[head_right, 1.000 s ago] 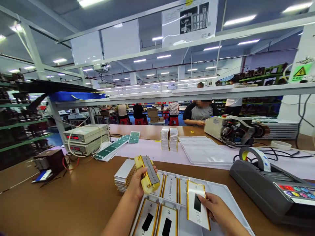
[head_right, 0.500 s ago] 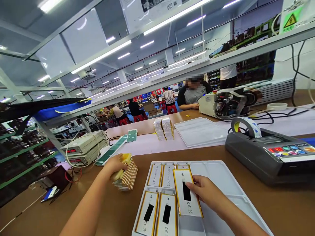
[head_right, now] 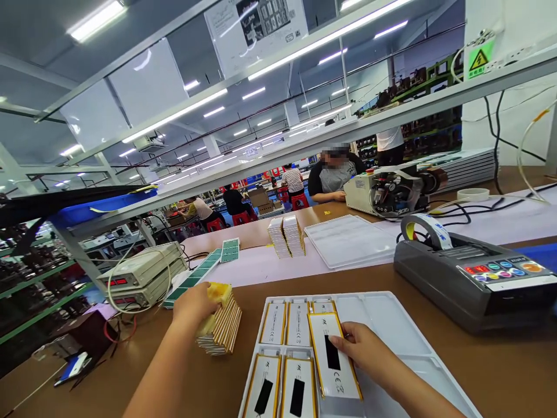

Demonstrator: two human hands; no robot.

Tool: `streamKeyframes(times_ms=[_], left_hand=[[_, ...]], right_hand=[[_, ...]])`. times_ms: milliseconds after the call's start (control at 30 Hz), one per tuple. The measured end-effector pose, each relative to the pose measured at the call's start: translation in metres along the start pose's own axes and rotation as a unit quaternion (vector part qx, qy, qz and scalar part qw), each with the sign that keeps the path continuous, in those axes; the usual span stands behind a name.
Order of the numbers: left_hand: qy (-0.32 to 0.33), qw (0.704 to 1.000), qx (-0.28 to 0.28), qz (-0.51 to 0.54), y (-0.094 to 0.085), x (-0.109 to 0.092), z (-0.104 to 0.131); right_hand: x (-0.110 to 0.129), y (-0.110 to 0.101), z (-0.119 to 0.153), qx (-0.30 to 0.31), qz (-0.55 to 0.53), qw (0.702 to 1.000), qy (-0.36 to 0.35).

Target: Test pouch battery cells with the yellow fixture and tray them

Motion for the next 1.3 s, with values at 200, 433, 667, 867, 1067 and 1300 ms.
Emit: streamKeyframes(times_ms=[200,433,667,867,1067,1300], left_hand=[[0.027,0.870,0.217,0.441,0.069,-0.008,0.054],[-0.157,0.485,0.473,0.719,0.177,-0.004,0.094],[-0.092,0.376,0.558,0.734,0.171,-0.023,0.116],[-0.134,0.376,0.493,0.773,0.171,-0.017,0.111],[-0.136,0.350,0.455,0.807,0.169,-0.011,0.096],[-0.164,0.400,0.418,0.799,0.168,-0.009,0.084]], right_hand=[[-0.006,0.005,-0.004,0.001,0.045,0.999,-0.012],[0.009,0.012,-0.003,-0.032,0.077,0.996,-0.023],[0.058,0.058,-0.039,-0.012,0.113,0.989,-0.097],[0.069,0.081,-0.070,-0.056,0.407,0.906,-0.104],[0.090,0.056,-0.058,-0.105,0.629,0.768,-0.051],[0.065,0.000,-0.074,-0.111,0.731,0.673,0.024]])
Point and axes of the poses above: each hand's wrist, its own z-axis away from the middle knuckle, its own y-axis out of the palm, x = y × z, the point moved 5 cm from there along -z, towards the middle knuckle, and after that the axes turned 4 degrees about -y, right-handed, at the moved point
